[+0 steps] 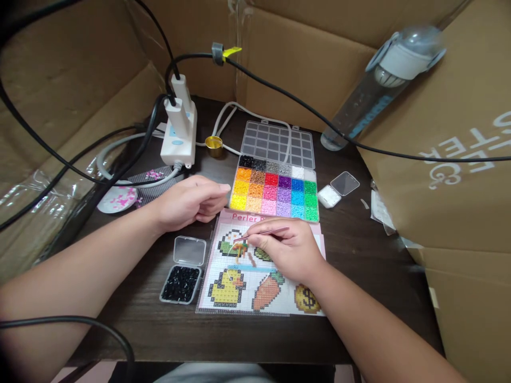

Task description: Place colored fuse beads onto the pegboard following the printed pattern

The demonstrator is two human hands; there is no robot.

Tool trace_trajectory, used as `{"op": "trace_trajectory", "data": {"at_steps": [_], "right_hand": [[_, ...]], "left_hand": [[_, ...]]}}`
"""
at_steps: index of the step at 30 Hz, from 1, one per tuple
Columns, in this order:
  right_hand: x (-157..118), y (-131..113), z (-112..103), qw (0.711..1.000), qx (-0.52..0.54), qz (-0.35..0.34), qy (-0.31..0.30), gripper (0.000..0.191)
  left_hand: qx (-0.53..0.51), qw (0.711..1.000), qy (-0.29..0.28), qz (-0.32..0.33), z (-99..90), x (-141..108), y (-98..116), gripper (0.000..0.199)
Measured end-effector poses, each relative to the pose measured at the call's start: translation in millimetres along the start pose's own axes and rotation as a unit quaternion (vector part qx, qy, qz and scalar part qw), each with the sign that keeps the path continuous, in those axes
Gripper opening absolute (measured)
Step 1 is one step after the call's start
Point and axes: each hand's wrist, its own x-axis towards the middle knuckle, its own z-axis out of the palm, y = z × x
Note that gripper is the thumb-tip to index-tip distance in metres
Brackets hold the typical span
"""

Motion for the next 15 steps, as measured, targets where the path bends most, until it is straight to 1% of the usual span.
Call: {"op": "trace_trajectory", "data": {"at_steps": [6,15], "right_hand": [[-0.4,2.6,0.3,1.0,-0.004,-0.003,-0.012,0.006],[-0.2,4.3,-0.7,1.0,0.002,-0.002,-0.029,0.009]], "left_hand": [[0.002,1.0,0.005,0.007,-0.2,0.4,-0.3,0.049],[-0.002,1.0,0.005,0.008,-0.1,0.1,-0.7,0.049]]}}
